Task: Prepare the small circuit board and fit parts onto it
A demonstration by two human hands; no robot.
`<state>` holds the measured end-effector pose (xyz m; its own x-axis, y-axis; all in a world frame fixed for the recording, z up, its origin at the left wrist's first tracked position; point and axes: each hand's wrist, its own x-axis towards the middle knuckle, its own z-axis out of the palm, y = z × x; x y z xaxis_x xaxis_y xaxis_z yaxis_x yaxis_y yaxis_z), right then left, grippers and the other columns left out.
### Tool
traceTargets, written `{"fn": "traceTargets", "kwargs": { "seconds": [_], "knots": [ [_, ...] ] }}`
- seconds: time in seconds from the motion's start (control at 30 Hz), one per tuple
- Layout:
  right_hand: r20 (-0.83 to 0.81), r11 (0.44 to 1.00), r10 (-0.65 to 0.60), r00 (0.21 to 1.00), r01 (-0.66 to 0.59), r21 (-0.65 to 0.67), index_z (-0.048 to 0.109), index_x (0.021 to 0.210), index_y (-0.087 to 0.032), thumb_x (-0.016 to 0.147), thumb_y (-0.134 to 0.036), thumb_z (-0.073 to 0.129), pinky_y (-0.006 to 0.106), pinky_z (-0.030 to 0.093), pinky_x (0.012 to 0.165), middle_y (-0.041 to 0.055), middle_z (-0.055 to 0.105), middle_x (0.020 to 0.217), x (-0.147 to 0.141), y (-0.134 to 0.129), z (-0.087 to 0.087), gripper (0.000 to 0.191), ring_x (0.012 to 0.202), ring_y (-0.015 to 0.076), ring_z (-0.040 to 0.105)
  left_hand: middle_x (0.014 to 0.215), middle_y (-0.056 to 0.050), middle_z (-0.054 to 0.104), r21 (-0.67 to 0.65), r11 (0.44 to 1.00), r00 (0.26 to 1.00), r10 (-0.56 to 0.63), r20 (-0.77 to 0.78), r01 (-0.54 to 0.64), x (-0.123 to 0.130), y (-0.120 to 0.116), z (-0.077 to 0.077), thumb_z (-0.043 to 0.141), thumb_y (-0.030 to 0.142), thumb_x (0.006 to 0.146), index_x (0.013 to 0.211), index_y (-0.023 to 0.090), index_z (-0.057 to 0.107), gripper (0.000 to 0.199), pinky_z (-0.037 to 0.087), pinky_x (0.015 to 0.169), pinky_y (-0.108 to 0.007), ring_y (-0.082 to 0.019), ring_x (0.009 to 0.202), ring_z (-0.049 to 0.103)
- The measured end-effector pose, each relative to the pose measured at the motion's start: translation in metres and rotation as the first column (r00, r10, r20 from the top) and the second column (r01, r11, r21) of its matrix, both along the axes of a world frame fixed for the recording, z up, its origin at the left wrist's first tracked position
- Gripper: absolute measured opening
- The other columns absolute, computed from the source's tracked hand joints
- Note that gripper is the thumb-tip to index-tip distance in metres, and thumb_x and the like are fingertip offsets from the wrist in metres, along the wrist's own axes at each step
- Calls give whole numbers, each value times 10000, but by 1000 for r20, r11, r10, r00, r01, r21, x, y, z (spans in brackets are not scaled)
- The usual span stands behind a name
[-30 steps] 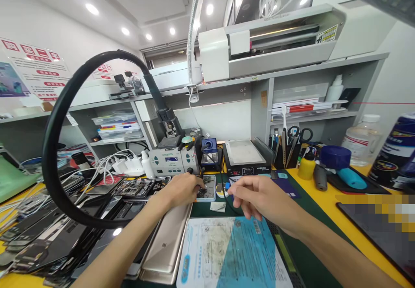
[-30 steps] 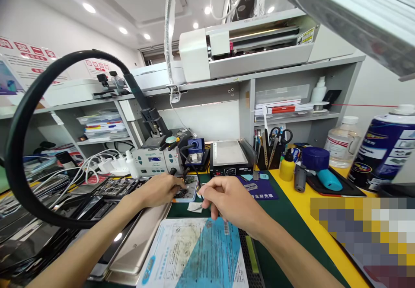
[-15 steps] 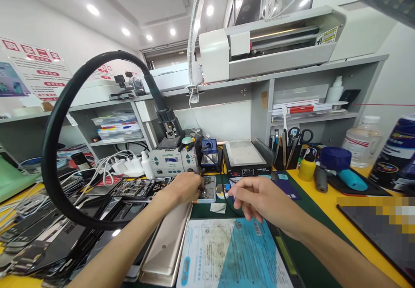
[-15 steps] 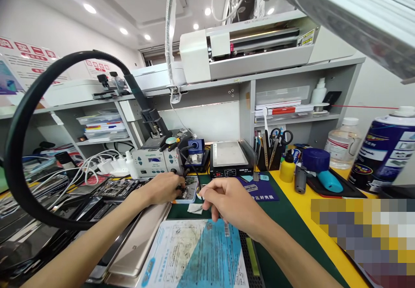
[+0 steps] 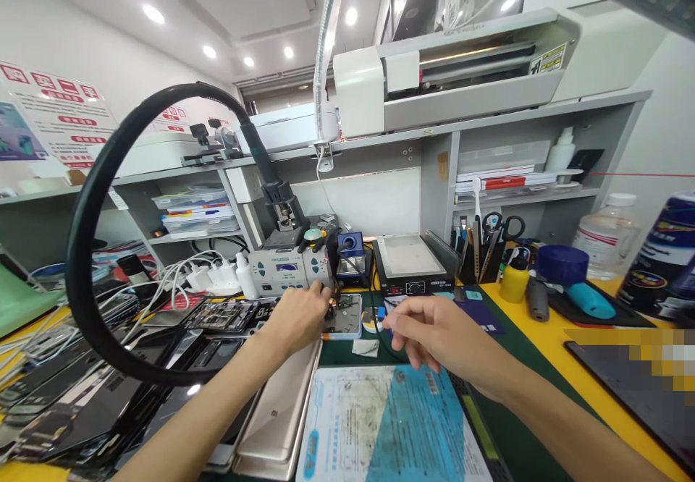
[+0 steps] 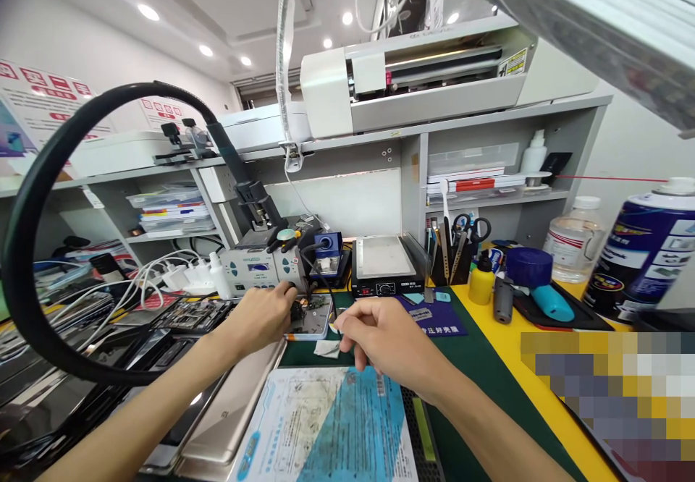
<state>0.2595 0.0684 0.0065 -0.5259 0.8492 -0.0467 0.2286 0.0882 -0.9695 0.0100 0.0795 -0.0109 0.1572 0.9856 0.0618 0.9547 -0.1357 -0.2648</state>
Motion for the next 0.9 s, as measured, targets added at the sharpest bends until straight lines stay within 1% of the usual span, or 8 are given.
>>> {"fn": "traceTargets", "kwargs": {
  "seconds": [0.2,0.3,0.37,0.47,0.63,0.77,0.83,0.9],
  "knots": [
    [44,1000,14,999,-15,20,641,703,-167,954,-438,608,209,357,449,-18,589,500,-1,0,-1,371,418,84,439,1112,-73,681,-9,999,974,38,225,-37,-6,-8,8,633,315,972,1127,140,650,235,565,864,-429,-215,971,673],
    [58,1000,10,998,-11,16,642,705,-168,956,-432,609,210,357,448,-15,591,501,-1,-1,1,366,419,85,437,1000,-77,689,-5,998,882,53,469,-58,-8,-14,16,656,261,913,1004,137,658,154,539,802,-391,-236,928,668],
    [61,1000,6,998,-6,10,654,730,-166,950,-420,624,209,366,448,-16,598,517,-2,-3,2,337,420,82,432,861,-58,676,-29,998,744,56,666,-49,-3,-22,21,647,271,865,923,158,640,127,507,677,-322,-222,811,664],
    [56,1000,19,998,-19,-7,692,856,-163,930,-382,659,203,365,433,-16,623,567,-3,-7,5,234,431,82,443,634,17,559,-136,990,422,114,899,22,16,-37,22,565,428,882,870,192,570,237,375,451,-239,-137,521,532],
    [-36,999,28,999,-26,40,702,950,-169,921,-342,669,201,353,432,-38,607,549,-7,-11,3,178,427,79,444,666,39,508,-210,969,-57,219,974,133,53,-58,10,625,503,833,842,200,514,323,365,424,-205,-64,456,377],
    [-79,999,-7,997,10,34,696,880,-172,897,-359,685,202,355,432,-32,609,551,-7,-11,-1,188,446,88,470,633,52,501,-239,948,-297,295,908,211,63,-65,5,778,398,764,796,193,547,310,350,414,-168,-52,469,380],
    [-80,1000,1,997,-1,2,696,878,-174,896,-381,682,202,352,424,-23,617,559,-6,-10,-2,208,458,96,483,595,47,533,-243,937,-349,322,880,251,62,-66,3,825,376,742,764,186,570,319,354,395,-163,-58,458,407],
    [-74,999,26,997,-28,-20,695,871,-178,907,-402,668,203,355,423,-19,618,560,-4,-10,-3,229,455,98,478,563,45,545,-234,935,-331,317,889,266,60,-66,0,851,393,725,742,180,584,342,355,375,-159,-64,444,428]
  ]
}}
